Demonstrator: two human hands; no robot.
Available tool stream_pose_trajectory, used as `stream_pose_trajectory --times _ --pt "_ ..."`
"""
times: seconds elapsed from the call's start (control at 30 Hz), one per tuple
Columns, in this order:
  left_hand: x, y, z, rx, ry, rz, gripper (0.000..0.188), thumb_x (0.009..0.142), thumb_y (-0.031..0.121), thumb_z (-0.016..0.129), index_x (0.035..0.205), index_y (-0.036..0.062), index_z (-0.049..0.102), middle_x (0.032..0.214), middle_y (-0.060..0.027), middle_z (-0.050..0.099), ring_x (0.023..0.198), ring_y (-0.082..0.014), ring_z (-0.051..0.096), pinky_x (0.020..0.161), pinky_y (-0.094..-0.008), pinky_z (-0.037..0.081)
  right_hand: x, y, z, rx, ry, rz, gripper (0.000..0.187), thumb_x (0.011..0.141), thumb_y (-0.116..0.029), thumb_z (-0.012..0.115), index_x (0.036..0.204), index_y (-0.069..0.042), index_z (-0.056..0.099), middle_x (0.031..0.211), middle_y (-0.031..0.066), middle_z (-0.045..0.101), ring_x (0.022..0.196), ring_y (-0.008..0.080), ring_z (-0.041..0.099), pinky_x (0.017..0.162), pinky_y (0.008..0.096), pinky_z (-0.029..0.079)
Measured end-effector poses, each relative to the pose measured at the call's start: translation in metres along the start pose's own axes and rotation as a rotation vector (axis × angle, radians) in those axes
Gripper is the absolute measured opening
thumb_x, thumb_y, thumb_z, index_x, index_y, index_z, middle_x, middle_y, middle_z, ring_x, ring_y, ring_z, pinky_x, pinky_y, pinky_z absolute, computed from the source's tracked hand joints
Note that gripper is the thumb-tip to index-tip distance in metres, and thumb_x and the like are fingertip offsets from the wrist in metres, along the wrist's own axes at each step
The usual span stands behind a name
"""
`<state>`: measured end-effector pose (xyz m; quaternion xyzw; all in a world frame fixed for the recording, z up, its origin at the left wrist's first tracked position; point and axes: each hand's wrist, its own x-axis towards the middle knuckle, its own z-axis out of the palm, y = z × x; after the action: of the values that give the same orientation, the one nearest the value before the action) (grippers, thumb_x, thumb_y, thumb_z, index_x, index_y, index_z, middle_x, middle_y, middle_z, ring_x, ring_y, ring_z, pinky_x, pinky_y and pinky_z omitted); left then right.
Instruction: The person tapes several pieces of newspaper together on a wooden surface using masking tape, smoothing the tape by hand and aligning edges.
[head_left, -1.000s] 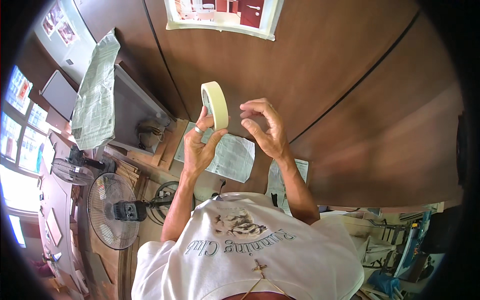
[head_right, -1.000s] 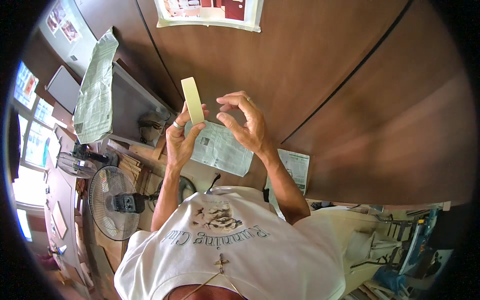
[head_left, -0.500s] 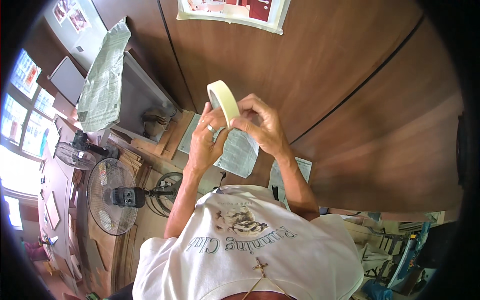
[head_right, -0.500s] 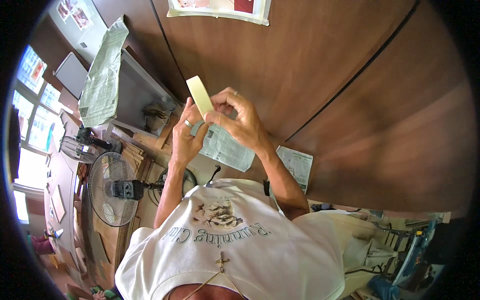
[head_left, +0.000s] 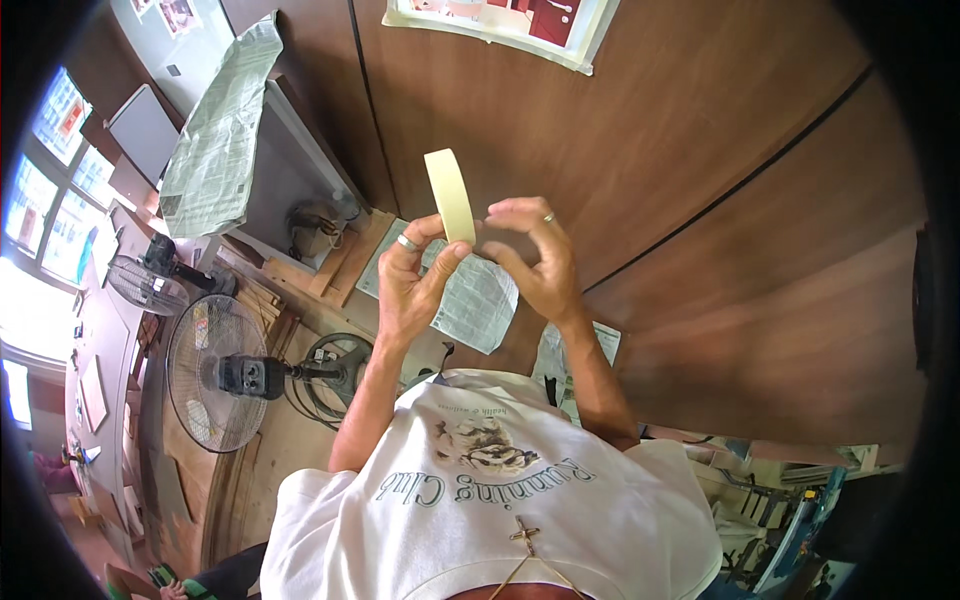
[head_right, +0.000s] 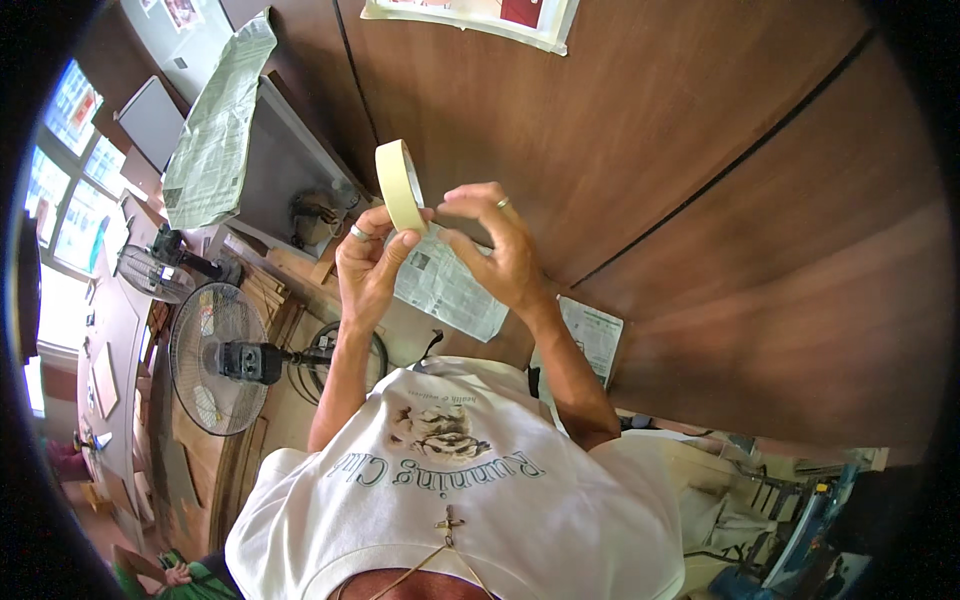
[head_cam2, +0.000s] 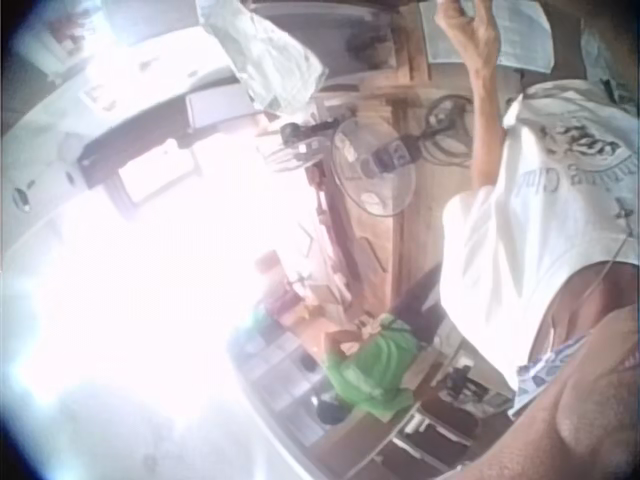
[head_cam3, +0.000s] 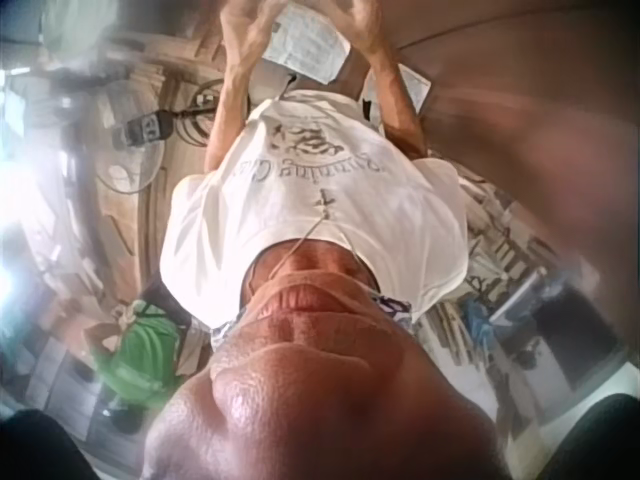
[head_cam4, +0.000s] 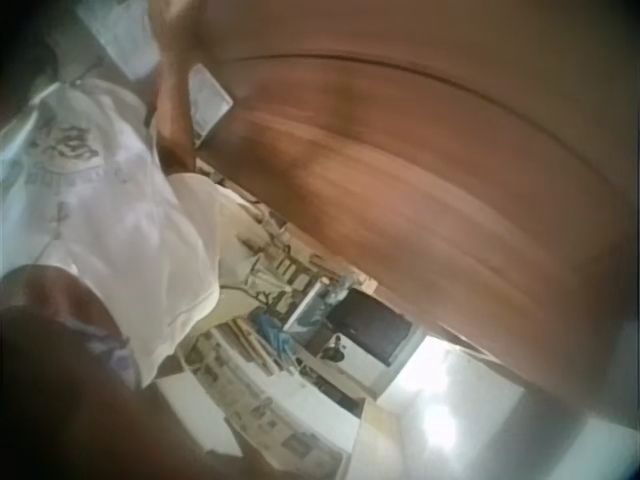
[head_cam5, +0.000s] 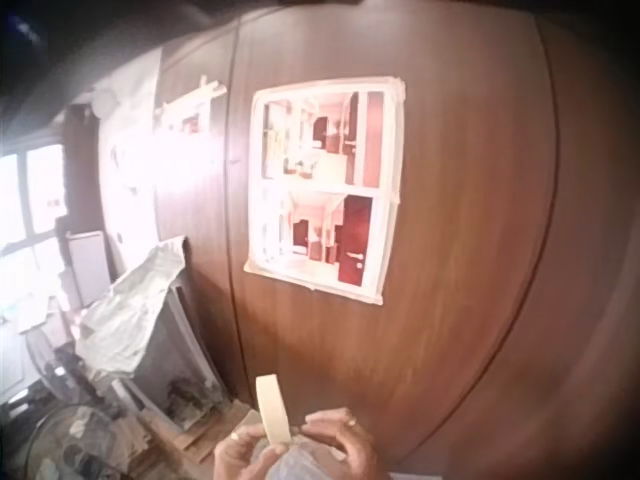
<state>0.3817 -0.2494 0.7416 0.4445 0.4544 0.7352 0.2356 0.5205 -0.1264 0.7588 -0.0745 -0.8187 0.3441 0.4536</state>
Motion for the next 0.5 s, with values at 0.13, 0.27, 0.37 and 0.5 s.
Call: stream_pose_trajectory --times 0.13,0.27,0.37,0.5 --pt "-0.004 -0.009 -0.007 0.168 -0.046 0.031 0.027 0.095 0.005 0.070 0.121 0.0003 0.065 0.119 -0.0122 0.072 0.110 -0.0145 0.064 0.096 -0.0312 0.051 0.011 -0.009 -0.011 0.107 0.042 0.035 0.027 0.085 -0.002 0.074 0.111 -0.005 0.066 0.112 0.0104 0.067 0.103 0.0213 0.065 0.092 0.0359 0.050" --pt "-0.005 -0.009 0.000 0.354 -0.020 0.152 0.025 0.089 0.002 0.075 0.112 0.0052 0.068 0.108 -0.0062 0.075 0.122 -0.0262 0.064 0.110 -0.0414 0.043 0.016 -0.021 -0.007 0.307 0.029 0.132 0.035 0.089 -0.003 0.073 0.121 -0.003 0.059 0.115 0.0118 0.067 0.102 0.0185 0.064 0.096 0.0361 0.049" --pt "-0.007 -0.009 -0.001 0.399 -0.037 0.133 0.026 0.087 -0.002 0.074 0.111 0.0059 0.067 0.112 -0.0088 0.074 0.125 -0.0268 0.062 0.112 -0.0432 0.042 0.019 -0.022 0.001 0.544 -0.012 0.252 0.044 0.090 -0.008 0.074 0.127 -0.002 0.052 0.114 0.0118 0.068 0.105 0.0171 0.063 0.096 0.0371 0.048" --pt "-0.011 -0.009 -0.012 0.464 -0.062 0.119 0.035 0.087 0.003 0.074 0.121 0.0044 0.063 0.123 -0.0126 0.069 0.128 -0.0263 0.058 0.114 -0.0449 0.039 0.009 -0.019 0.008 0.520 -0.054 0.257 0.048 0.090 -0.006 0.074 0.130 -0.003 0.047 0.112 0.0114 0.068 0.106 0.0171 0.063 0.101 0.0383 0.045"
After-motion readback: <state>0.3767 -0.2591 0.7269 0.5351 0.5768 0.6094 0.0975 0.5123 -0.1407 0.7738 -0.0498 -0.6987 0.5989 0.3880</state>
